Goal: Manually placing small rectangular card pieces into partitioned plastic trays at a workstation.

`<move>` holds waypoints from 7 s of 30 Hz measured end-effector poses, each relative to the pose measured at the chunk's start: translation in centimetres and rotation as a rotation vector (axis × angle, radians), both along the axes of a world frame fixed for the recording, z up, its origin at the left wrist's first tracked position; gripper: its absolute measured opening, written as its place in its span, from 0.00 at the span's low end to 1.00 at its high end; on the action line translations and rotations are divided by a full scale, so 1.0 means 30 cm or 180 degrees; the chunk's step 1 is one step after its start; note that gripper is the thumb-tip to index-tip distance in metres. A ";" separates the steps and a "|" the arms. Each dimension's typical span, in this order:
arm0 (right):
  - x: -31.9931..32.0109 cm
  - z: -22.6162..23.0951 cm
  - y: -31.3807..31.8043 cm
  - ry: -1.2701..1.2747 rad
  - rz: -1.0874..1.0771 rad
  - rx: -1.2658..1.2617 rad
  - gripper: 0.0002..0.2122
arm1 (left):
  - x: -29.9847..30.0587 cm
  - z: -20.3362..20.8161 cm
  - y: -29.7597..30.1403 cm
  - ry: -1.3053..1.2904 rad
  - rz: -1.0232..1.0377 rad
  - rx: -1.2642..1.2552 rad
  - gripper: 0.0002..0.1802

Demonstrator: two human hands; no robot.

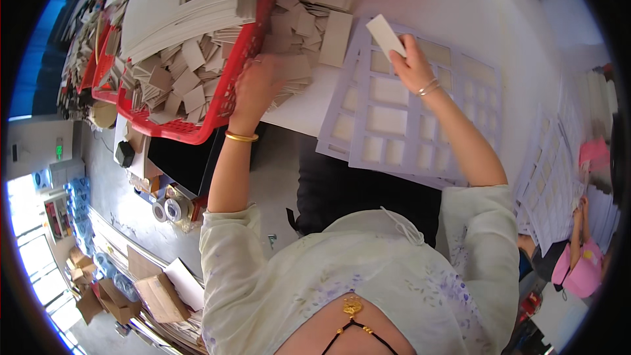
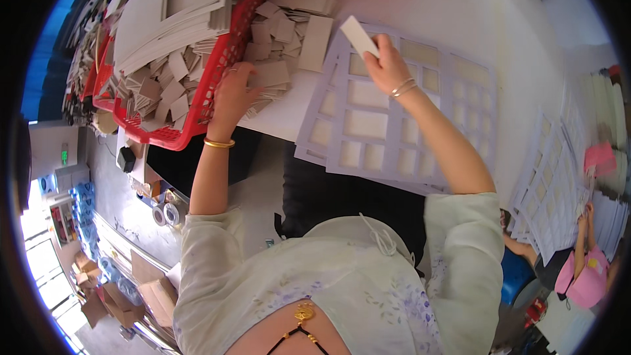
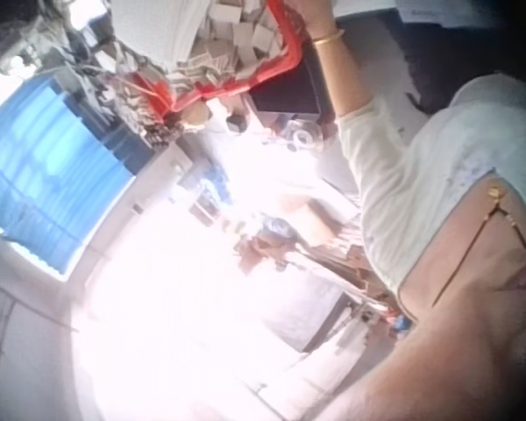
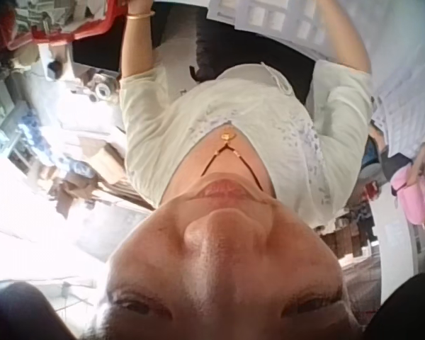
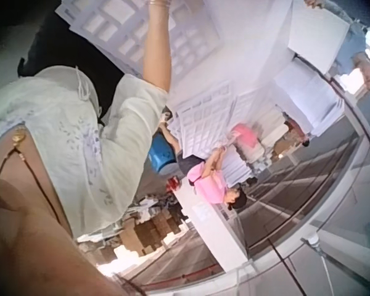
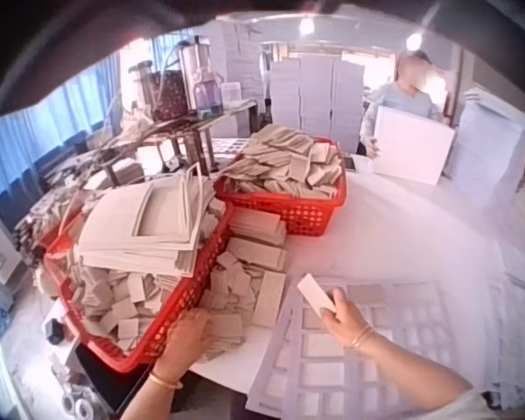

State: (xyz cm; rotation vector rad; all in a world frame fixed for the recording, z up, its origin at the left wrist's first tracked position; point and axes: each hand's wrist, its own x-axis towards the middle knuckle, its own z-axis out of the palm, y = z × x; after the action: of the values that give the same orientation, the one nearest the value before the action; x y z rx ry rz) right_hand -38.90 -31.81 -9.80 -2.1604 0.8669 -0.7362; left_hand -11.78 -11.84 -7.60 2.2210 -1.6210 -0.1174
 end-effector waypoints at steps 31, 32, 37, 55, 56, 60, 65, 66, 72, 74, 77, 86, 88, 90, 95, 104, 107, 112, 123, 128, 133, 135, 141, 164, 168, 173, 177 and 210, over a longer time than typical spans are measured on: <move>-0.305 0.013 0.110 -0.0147 -0.0316 0.1691 0.09 | -0.561 -0.039 -0.006 0.0907 -0.1198 -0.0240 0.19; -0.291 0.009 0.109 -0.0127 -0.0297 0.1742 0.09 | -0.557 -0.039 0.005 0.0709 -0.1208 -0.0247 0.18; -0.220 -0.021 0.098 0.0181 -0.0217 0.1855 0.09 | -0.550 -0.062 0.036 0.0439 -0.1485 -0.0374 0.16; -0.181 -0.017 0.158 0.1737 0.0345 -0.1587 0.03 | -0.514 -0.087 -0.085 -0.0066 -0.1338 -0.0394 0.23; -0.175 -0.015 0.160 0.1715 0.0383 -0.1584 0.03 | -0.504 -0.086 -0.088 0.0014 -0.1453 -0.0460 0.21; -0.165 -0.004 0.156 0.1968 0.0502 -0.1703 0.03 | -0.406 -0.078 -0.145 0.0557 -0.1588 -0.0509 0.15; -0.158 -0.011 0.156 0.2051 0.0515 -0.1501 0.03 | -0.160 -0.055 -0.276 0.0018 -0.0552 -0.1059 0.15; -0.154 -0.015 0.155 0.2131 0.0536 -0.1642 0.03 | -0.116 -0.051 -0.301 0.0011 -0.0557 -0.1065 0.15; -0.144 -0.021 0.149 0.2165 0.0566 -0.1821 0.01 | 0.023 -0.072 -0.433 -0.1988 -0.0606 -0.0710 0.20; -0.145 -0.018 0.147 0.2171 0.0576 -0.1745 0.01 | 0.027 -0.079 -0.455 -0.2133 -0.0712 -0.0120 0.22; -0.148 -0.015 0.151 0.2093 0.0538 -0.1749 0.01 | 0.024 -0.064 -0.450 -0.1934 -0.0654 -0.0002 0.22; -0.157 0.010 0.148 0.1899 0.0539 -0.1391 0.02 | -0.132 0.056 -0.313 0.0107 -0.1091 -0.0760 0.24; -0.151 0.034 0.151 0.0411 0.0071 0.0665 0.09 | -0.242 0.057 -0.240 0.0308 -0.1481 -0.0827 0.25; -0.138 0.057 0.185 -0.0147 0.0183 0.1014 0.12 | -0.358 0.057 -0.167 0.0665 -0.1649 -0.0683 0.27; -0.147 0.105 0.310 -0.0253 0.0356 0.0801 0.15 | -0.525 0.047 -0.071 0.1487 -0.1387 -0.0739 0.35; -0.256 0.104 0.338 -0.0421 -0.0084 0.0482 0.08 | -0.587 0.029 -0.021 0.1634 -0.1113 -0.0699 0.35; -0.323 0.083 0.297 -0.0700 -0.0426 0.1162 0.06 | -0.568 0.023 0.000 0.1616 -0.1189 -0.0681 0.27; -0.396 0.060 0.360 -0.0410 -0.0102 0.1958 0.03 | -0.581 0.005 0.098 0.0973 -0.1445 -0.0382 0.27; -0.354 0.002 0.414 0.0354 0.0251 0.1784 0.04 | -0.588 -0.057 0.146 0.0566 -0.1580 -0.0334 0.29; -0.359 -0.008 0.416 0.0256 0.0332 0.1546 0.04 | -0.593 -0.061 0.154 0.0642 -0.1453 -0.0300 0.29; -0.352 -0.028 0.418 0.0223 0.0550 0.0946 0.05 | -0.600 -0.072 0.153 0.0622 -0.1439 -0.0430 0.29; -0.353 -0.029 0.432 0.0589 0.0389 0.0309 0.07 | -0.601 -0.070 0.155 0.0593 -0.1432 -0.0384 0.29; -0.348 -0.022 0.468 0.0793 0.0312 -0.0078 0.10 | -0.616 -0.061 0.167 0.0326 -0.1672 -0.0387 0.27; -0.442 0.036 0.564 0.1367 0.0647 -0.1076 0.11 | -0.639 -0.090 0.209 -0.0036 -0.1874 -0.0159 0.24; -0.643 0.021 0.494 0.0749 -0.0375 -0.1111 0.16 | -0.630 -0.089 0.239 0.0147 -0.1423 -0.0399 0.29; -1.109 -0.057 0.329 0.0853 -0.2632 -0.1135 0.19 | -0.610 -0.093 0.249 -0.0017 -0.1109 -0.0356 0.34; -1.318 -0.109 0.350 0.1313 -0.2625 0.1290 0.20 | -0.568 -0.095 0.234 0.0257 -0.0953 -0.0627 0.35; -2.265 0.268 0.149 -0.1016 -0.5587 0.0132 0.31 | -0.494 -0.110 0.197 0.0953 -0.0702 -0.0398 0.29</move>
State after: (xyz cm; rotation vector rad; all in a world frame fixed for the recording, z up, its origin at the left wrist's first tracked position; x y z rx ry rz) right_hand -106.84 -27.33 -1.75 -0.6680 2.4316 -1.6651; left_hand -26.61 -5.93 -10.89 1.8266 -1.6486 -0.3787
